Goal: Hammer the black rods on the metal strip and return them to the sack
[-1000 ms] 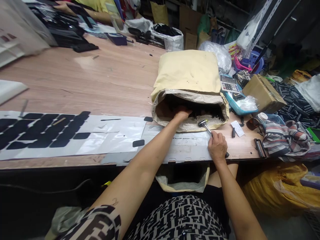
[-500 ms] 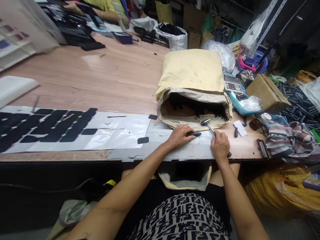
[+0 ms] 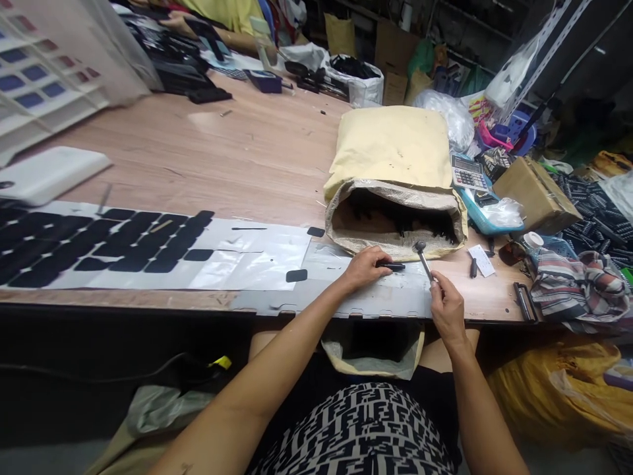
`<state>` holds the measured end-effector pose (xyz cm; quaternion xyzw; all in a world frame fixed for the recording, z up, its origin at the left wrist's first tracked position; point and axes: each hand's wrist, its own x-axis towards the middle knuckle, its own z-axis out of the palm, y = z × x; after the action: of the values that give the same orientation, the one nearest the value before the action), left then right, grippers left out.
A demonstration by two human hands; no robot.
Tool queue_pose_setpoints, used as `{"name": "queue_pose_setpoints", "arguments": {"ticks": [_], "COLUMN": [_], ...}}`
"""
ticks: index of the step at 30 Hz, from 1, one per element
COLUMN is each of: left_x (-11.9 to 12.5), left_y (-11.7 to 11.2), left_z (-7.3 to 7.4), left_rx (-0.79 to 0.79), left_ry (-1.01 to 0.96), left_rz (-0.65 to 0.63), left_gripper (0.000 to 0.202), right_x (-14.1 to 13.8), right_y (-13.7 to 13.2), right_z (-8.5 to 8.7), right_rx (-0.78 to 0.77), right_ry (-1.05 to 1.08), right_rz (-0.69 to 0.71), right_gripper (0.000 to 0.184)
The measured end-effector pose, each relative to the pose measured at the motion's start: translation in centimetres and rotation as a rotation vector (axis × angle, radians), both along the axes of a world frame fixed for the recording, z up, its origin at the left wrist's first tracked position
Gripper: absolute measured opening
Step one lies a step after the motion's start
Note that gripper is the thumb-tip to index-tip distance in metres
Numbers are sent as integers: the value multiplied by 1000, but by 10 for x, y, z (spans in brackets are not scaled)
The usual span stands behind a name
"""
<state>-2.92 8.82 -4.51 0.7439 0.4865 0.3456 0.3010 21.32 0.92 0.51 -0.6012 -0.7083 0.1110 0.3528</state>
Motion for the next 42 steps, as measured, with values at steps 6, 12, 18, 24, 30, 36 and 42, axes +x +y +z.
{"name": "queue_pose_setpoints", "arguments": {"ticks": [6, 12, 18, 24, 30, 36, 42], "left_x": [2, 3, 2, 2, 0, -2, -2], "left_y": [2, 0, -1, -1, 1, 1, -2], "left_z": [3, 4, 6, 7, 4, 6, 7], "left_rx": [-30, -24, -9, -16, -30, -3, -14], "left_ry": [-6, 7, 19, 27, 8, -12, -48], "left_rz": [15, 22, 13, 17, -13, 1, 37], "left_gripper": [18, 18, 14, 14, 17, 35, 41], "right_x": [-11, -13, -24, -24, -2, 5, 3], "right_y": [-25, -26, -26, -17, 19, 35, 30], "right_z": [5, 3, 5, -1, -7, -30, -32], "right_rx": [-11, -20, -6, -51, 54, 146, 138], "right_ry": [42, -16, 7, -27, -280, -516, -562], "right_rz": [79, 76, 134, 105, -164, -277, -266], "right_gripper": [34, 34, 33, 33, 32, 31, 30]}}
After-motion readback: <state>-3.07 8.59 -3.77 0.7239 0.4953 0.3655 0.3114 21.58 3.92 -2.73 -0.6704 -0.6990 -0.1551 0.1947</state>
